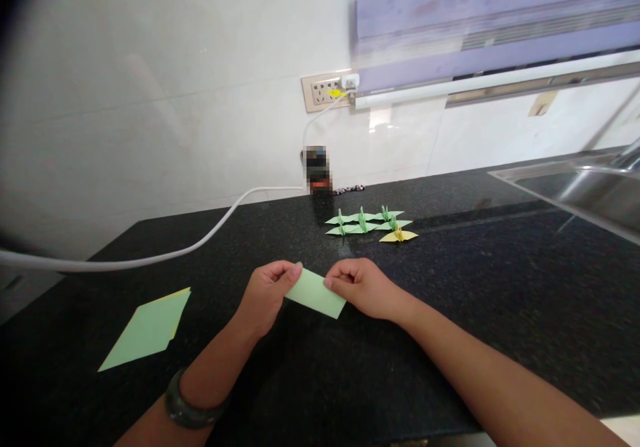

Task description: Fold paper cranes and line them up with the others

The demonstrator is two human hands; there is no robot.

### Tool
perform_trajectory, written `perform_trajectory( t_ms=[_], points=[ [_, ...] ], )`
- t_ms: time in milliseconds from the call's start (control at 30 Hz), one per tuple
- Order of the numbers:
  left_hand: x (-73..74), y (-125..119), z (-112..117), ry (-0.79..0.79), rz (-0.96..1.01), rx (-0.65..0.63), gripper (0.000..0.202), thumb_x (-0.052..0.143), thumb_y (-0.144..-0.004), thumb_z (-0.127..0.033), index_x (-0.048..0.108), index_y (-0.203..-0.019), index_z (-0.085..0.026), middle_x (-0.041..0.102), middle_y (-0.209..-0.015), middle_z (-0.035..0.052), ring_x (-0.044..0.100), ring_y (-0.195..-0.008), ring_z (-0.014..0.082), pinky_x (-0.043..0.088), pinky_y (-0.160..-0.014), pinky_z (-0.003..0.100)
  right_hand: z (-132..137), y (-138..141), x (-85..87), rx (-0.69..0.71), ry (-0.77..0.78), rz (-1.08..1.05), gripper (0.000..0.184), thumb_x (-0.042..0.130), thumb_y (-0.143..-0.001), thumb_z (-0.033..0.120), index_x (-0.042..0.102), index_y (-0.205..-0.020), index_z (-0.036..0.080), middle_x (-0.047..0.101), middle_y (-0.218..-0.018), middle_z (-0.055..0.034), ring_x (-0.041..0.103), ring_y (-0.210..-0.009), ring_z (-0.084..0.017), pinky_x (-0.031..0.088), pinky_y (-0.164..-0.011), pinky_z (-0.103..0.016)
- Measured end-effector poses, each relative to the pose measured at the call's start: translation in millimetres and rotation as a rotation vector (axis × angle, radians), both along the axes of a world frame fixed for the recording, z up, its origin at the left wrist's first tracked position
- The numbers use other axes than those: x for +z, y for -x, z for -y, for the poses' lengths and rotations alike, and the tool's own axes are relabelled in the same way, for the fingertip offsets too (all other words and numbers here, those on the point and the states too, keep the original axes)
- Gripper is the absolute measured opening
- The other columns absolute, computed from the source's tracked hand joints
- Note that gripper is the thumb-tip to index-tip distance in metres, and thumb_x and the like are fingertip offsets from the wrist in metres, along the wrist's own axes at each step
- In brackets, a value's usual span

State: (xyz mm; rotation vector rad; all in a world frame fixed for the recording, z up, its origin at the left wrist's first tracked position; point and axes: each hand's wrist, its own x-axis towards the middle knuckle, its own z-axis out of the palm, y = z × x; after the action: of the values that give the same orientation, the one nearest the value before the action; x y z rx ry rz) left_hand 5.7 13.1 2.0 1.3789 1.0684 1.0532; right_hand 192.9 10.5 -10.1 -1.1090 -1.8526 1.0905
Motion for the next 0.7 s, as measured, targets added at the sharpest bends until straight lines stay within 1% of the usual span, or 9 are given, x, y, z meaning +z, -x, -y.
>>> perform_trajectory(
  t_ms=[100, 167, 233, 300, 433, 500, 600, 700],
  points=[
    [-0.6, -1.0, -0.4, 0.026, 0.154, -0.031, 0.024, 0.058, -0.070, -0.035, 0.060, -0.078, -0.012, 0.061, -0.066, 0.0021, 0.054, -0.062, 0.0118, 0.042, -0.062, 0.025, -1.1, 0.9, -1.5, -0.025, 0.151, -0.163, 0.023, 0.050, -0.078, 0.036, 0.053, -0.073, 0.013, 0.046, -0.053, 0.0038, 0.036, -0.043, -0.005, 0.026, -0.040, -0.017],
    [-2.9, -2.1, -0.1, 0.051, 0.142, -0.079, 0.025, 0.061, -0.068, -0.033, 0.061, -0.080, -0.011, 0.062, -0.068, 0.0032, 0.056, -0.064, 0.0135, 0.043, -0.064, 0.026, -0.7, 2.6, -1.1, 0.003, 0.213, -0.214, 0.022, 0.049, -0.078, 0.035, 0.049, -0.072, 0.014, 0.049, -0.053, 0.0039, 0.035, -0.040, -0.004, 0.024, -0.038, -0.017],
    [-5.7, -3.1, 0.4, 0.065, 0.072, -0.093, 0.026, 0.061, -0.067, -0.034, 0.062, -0.078, -0.011, 0.063, -0.066, 0.0035, 0.056, -0.061, 0.0137, 0.043, -0.060, 0.026, 0.5, 4.8, -0.4, 0.053, 0.249, -0.197, 0.021, 0.049, -0.078, 0.034, 0.048, -0.072, 0.015, 0.052, -0.055, 0.0034, 0.035, -0.039, -0.004, 0.024, -0.038, -0.017],
    [-7.9, -3.3, 0.8, 0.047, 0.001, -0.076, 0.026, 0.060, -0.068, -0.036, 0.063, -0.074, -0.011, 0.062, -0.064, 0.0033, 0.054, -0.056, 0.0125, 0.042, -0.055, 0.025, 1.5, 6.7, 0.1, 0.069, 0.231, -0.167, 0.021, 0.051, -0.077, 0.034, 0.049, -0.069, 0.014, 0.051, -0.056, 0.0031, 0.037, -0.042, -0.004, 0.026, -0.040, -0.017],
    [-8.0, -2.5, 1.2, 0.017, -0.075, -0.061, 0.027, 0.058, -0.068, -0.038, 0.063, -0.071, -0.011, 0.062, -0.060, 0.0020, 0.053, -0.053, 0.0116, 0.040, -0.051, 0.023, 0.7, 6.6, -0.6, -0.007, 0.125, -0.177, 0.025, 0.051, -0.077, 0.036, 0.050, -0.065, 0.013, 0.044, -0.055, 0.0045, 0.036, -0.045, -0.005, 0.026, -0.042, -0.018],
    [-6.1, -2.7, 1.9, 0.017, -0.084, -0.069, 0.027, 0.058, -0.068, -0.038, 0.063, -0.070, -0.012, 0.061, -0.059, 0.0016, 0.053, -0.052, 0.0118, 0.040, -0.050, 0.023, -0.2, 5.4, -0.9, -0.031, 0.109, -0.170, 0.026, 0.050, -0.077, 0.036, 0.050, -0.065, 0.014, 0.042, -0.054, 0.0048, 0.035, -0.045, -0.005, 0.026, -0.042, -0.018],
    [-2.8, -4.3, 4.0, 0.053, -0.014, -0.107, 0.025, 0.058, -0.069, -0.036, 0.063, -0.074, -0.012, 0.063, -0.064, 0.0024, 0.055, -0.056, 0.0129, 0.042, -0.054, 0.024, 0.1, 4.7, 0.1, -0.017, 0.128, -0.145, 0.025, 0.051, -0.077, 0.035, 0.049, -0.064, 0.014, 0.041, -0.052, 0.0050, 0.035, -0.045, -0.005, 0.026, -0.042, -0.018],
    [-0.7, -6.0, 5.6, 0.164, 0.121, -0.163, 0.026, 0.059, -0.069, -0.033, 0.062, -0.084, -0.012, 0.064, -0.070, 0.0042, 0.058, -0.061, 0.0142, 0.044, -0.059, 0.027, 2.0, 6.4, 0.8, 0.021, 0.142, -0.158, 0.023, 0.050, -0.077, 0.033, 0.050, -0.066, 0.014, 0.044, -0.054, 0.0039, 0.037, -0.046, -0.005, 0.028, -0.042, -0.018]
  ],
)
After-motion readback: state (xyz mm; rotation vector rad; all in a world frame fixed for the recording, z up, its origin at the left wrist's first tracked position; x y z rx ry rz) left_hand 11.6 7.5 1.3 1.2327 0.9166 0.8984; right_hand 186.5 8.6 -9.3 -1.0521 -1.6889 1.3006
